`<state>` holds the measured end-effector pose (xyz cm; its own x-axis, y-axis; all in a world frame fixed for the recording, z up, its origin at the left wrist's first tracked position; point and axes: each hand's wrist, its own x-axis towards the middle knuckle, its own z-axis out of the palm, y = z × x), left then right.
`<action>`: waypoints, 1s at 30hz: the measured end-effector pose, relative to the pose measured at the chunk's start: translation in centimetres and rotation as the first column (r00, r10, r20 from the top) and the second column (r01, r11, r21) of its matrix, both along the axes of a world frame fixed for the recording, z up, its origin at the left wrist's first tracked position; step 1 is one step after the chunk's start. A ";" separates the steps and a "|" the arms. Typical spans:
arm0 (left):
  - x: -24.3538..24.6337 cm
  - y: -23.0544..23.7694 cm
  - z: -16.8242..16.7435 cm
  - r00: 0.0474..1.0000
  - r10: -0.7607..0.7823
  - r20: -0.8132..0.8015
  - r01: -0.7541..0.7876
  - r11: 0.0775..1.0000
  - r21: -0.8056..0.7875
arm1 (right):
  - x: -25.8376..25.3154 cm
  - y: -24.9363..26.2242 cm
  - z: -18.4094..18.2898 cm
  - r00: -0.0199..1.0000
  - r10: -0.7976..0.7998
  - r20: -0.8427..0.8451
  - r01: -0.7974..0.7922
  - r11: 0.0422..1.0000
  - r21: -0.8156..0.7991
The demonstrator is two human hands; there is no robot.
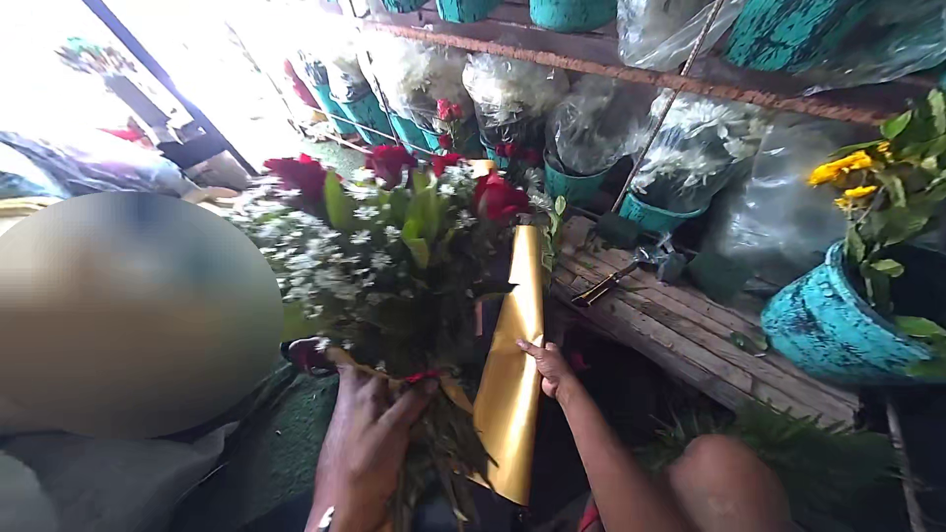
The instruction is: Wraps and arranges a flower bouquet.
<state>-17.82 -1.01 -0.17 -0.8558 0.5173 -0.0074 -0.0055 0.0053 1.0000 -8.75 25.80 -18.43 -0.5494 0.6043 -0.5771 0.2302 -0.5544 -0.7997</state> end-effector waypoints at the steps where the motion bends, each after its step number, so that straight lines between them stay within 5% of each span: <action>1: 1.2 1.3 -0.1 0.998 -0.016 0.065 0.012 0.998 0.055 | -0.3 -0.2 -0.2 1.000 -0.002 0.007 0.002 1.000 -0.002; 3: 2.5 4.1 -3.1 0.981 -0.043 0.189 0.022 0.993 0.112 | -0.3 -0.5 -0.2 0.999 -0.010 0.035 0.010 1.000 0.001; 8: 2.2 9.3 -16.4 0.947 -0.066 0.314 0.060 0.998 0.029 | 0.9 -1.1 -0.9 0.999 0.032 0.035 -0.036 0.993 0.114; 12: 2.3 9.7 -21.6 0.937 -0.093 0.335 0.073 0.995 0.072 | 0.9 -1.6 -2.2 1.000 0.019 -0.015 -0.017 0.992 0.127; 30: 1.4 8.5 -22.4 0.951 -0.073 0.301 0.042 0.993 0.106 | -0.1 -5.2 -2.8 0.968 -0.237 -0.085 0.246 0.961 0.123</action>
<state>-16.42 7.51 -22.53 -0.7896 0.5767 -0.2095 -0.3112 -0.0822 0.9468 -8.88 20.59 -21.22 -0.4133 0.7920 -0.4493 0.0441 -0.4755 -0.8786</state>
